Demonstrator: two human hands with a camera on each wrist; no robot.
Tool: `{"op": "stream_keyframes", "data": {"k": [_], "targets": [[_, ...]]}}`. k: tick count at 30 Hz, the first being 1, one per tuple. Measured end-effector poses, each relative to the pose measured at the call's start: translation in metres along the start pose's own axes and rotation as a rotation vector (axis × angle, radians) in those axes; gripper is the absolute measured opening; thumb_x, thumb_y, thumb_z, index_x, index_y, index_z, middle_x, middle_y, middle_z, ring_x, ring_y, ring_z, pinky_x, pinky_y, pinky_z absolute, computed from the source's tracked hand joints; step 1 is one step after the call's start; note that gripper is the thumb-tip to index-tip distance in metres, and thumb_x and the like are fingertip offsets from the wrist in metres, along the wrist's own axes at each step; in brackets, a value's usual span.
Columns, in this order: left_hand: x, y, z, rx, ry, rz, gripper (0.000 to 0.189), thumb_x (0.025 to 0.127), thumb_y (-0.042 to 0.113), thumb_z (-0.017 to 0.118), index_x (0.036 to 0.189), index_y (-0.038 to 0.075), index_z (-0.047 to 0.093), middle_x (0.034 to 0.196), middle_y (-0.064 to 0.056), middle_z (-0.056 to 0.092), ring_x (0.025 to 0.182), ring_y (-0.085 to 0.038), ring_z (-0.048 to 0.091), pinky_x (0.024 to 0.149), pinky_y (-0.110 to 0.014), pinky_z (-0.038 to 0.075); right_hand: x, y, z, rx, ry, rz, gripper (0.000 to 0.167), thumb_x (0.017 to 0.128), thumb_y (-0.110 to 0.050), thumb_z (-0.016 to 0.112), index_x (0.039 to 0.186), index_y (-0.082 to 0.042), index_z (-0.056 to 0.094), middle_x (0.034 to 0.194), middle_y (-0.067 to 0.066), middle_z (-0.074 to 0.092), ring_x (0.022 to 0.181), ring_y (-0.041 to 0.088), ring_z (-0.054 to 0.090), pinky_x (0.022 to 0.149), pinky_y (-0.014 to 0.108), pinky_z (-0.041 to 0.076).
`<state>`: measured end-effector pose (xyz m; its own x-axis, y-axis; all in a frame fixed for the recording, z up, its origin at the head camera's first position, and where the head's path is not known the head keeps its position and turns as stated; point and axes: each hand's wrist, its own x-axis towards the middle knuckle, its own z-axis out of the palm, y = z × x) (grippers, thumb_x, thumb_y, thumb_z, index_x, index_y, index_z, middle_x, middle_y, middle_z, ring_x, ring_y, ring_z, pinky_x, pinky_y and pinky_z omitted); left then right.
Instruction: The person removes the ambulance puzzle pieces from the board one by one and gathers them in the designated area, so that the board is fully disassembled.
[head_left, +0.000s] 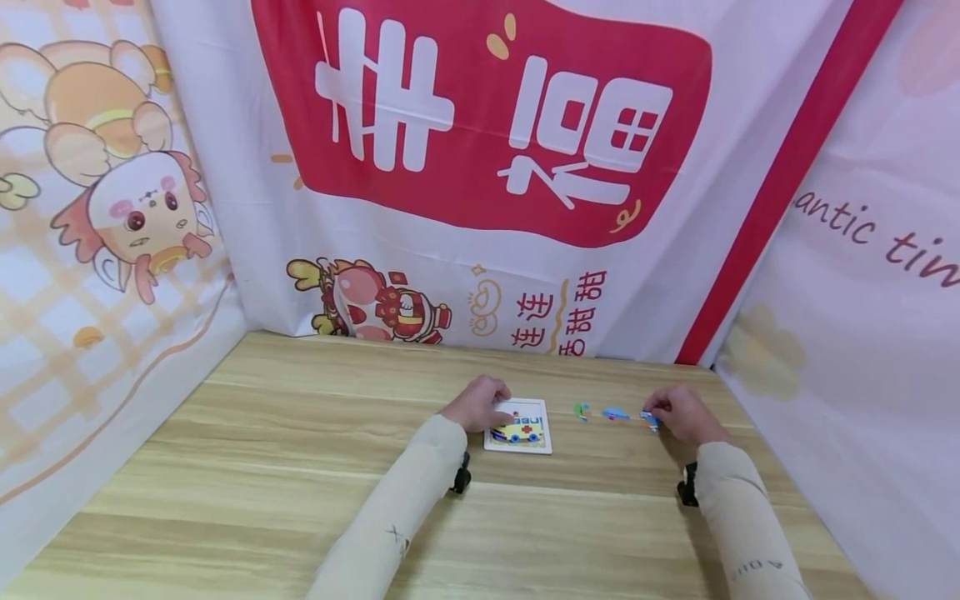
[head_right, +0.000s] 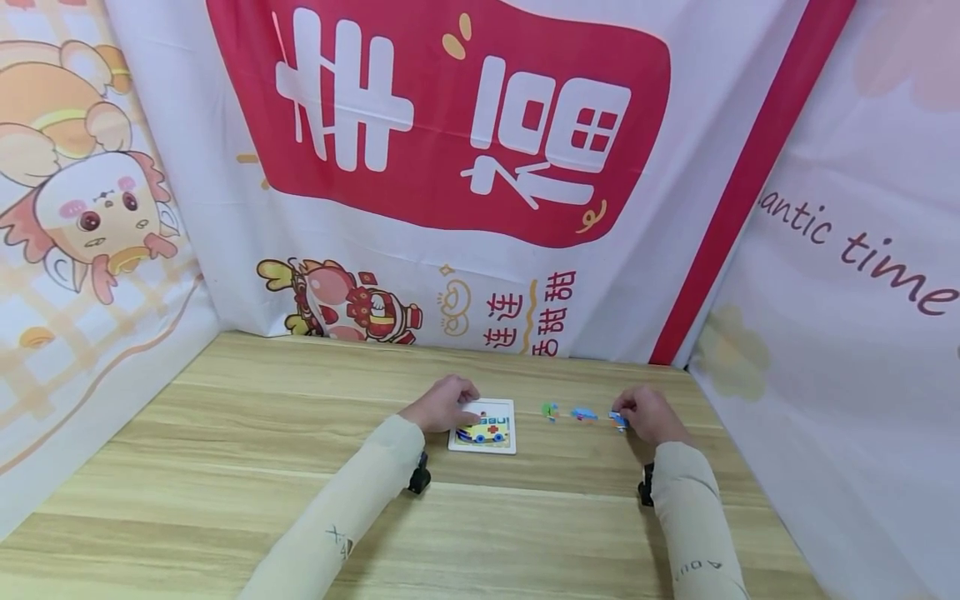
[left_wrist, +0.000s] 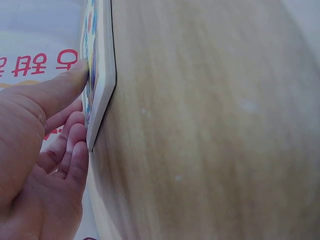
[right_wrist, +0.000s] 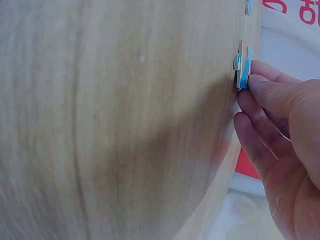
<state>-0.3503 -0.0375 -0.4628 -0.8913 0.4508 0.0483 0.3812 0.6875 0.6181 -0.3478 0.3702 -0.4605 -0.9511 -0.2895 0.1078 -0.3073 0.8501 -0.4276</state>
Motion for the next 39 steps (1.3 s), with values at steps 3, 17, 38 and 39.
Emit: {"op": "stream_keyframes", "data": {"k": [3, 17, 38, 39], "targets": [[0.0, 0.0, 0.0, 0.002, 0.0, -0.005, 0.04, 0.092, 0.017, 0.083, 0.125, -0.001, 0.07, 0.121, -0.013, 0.069, 0.114, -0.025, 0.061, 0.108, -0.043, 0.052, 0.001, 0.0, 0.001, -0.009, 0.009, 0.006, 0.016, 0.096, 0.008, 0.067, 0.093, -0.002, 0.078, 0.093, 0.012, 0.077, 0.086, 0.02, 0.063, 0.079, 0.037, 0.057], [-0.001, 0.003, -0.002, 0.02, -0.012, 0.009, 0.038, 0.093, 0.018, 0.082, 0.123, -0.001, 0.071, 0.12, -0.013, 0.069, 0.113, -0.025, 0.061, 0.107, -0.043, 0.052, 0.003, -0.004, -0.003, -0.054, 0.009, 0.019, 0.01, 0.098, -0.001, 0.068, 0.094, -0.003, 0.077, 0.092, 0.01, 0.076, 0.086, 0.019, 0.065, 0.083, 0.042, 0.058], [-0.005, 0.003, -0.014, 0.108, -0.097, 0.021, 0.048, 0.096, 0.026, 0.078, 0.136, 0.003, 0.066, 0.129, -0.011, 0.065, 0.117, -0.023, 0.06, 0.108, -0.042, 0.052, 0.056, -0.139, 0.028, -0.027, -0.152, -0.174, 0.031, 0.094, -0.013, 0.075, 0.121, 0.003, 0.073, 0.11, 0.015, 0.076, 0.1, 0.024, 0.069, 0.096, 0.047, 0.059], [-0.005, 0.002, -0.016, 0.108, -0.103, 0.026, 0.049, 0.096, 0.027, 0.078, 0.137, 0.003, 0.066, 0.13, -0.011, 0.065, 0.118, -0.023, 0.06, 0.109, -0.042, 0.052, 0.058, -0.145, 0.031, -0.035, -0.155, -0.205, 0.031, 0.094, -0.012, 0.076, 0.12, 0.003, 0.073, 0.111, 0.016, 0.076, 0.101, 0.025, 0.07, 0.096, 0.047, 0.059]]}}
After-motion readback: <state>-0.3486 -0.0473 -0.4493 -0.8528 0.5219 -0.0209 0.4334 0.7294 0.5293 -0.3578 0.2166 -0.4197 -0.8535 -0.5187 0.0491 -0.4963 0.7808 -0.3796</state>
